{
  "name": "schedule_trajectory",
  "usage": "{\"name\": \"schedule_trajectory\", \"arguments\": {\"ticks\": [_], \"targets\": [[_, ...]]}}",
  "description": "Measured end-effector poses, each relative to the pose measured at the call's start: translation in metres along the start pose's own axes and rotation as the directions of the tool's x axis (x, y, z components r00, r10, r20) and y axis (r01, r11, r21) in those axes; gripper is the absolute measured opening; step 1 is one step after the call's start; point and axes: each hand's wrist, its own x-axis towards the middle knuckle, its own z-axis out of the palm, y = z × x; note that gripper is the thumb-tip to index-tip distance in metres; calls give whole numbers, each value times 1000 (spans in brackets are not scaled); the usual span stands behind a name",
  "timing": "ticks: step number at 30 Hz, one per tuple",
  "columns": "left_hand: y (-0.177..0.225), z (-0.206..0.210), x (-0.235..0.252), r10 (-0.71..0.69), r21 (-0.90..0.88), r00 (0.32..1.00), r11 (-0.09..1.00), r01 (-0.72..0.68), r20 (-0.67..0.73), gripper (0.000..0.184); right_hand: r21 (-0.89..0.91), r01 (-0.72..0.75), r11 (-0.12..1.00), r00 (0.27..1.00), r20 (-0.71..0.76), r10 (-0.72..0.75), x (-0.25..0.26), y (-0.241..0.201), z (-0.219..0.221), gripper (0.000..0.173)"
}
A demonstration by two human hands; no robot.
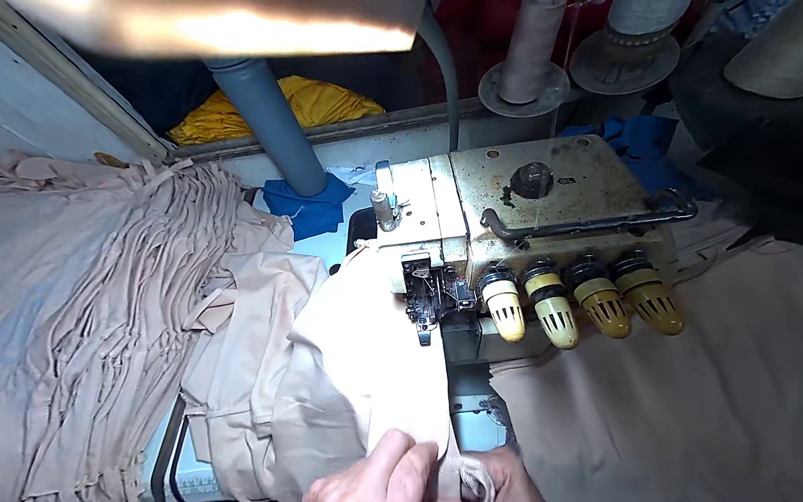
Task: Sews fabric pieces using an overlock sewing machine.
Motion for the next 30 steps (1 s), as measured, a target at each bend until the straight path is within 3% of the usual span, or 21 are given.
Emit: {"name": "schedule_trajectory", "arguments": {"ticks": [5,13,16,18,20,22,24,27,30], "targets": [[-3,-2,32,-5,176,996,984,20,-85,15,86,-36,996,979,-199,53,26,-12,14,17],[-2,27,69,46,312,950,948,55,-308,26,6,55,998,957,-284,-51,47,-6,18,9],[-6,13,53,32,179,981,984,3,-193,24,22,80,997,956,-286,-70,48,-4,19,11],[-9,-13,28,-88,44,992,995,93,-89,22,46,86,995,955,-288,-70,50,1,19,19],[-23,-34,-2,-296,40,955,954,296,-21,32,58,75,996,952,-303,-54,50,4,20,25],[-47,-35,-34,-526,92,842,850,518,116,48,80,68,995,948,-316,-39,51,4,21,26],[-69,-14,-70,-652,91,724,754,651,224,46,109,58,992,951,-307,-22,50,3,22,25],[-86,9,-105,-643,-42,766,765,643,-3,25,140,61,988,987,-155,-39,44,1,14,17],[-103,-23,-99,-582,-121,727,804,582,-365,27,84,65,994,994,80,-72,18,-6,7,5]]}}
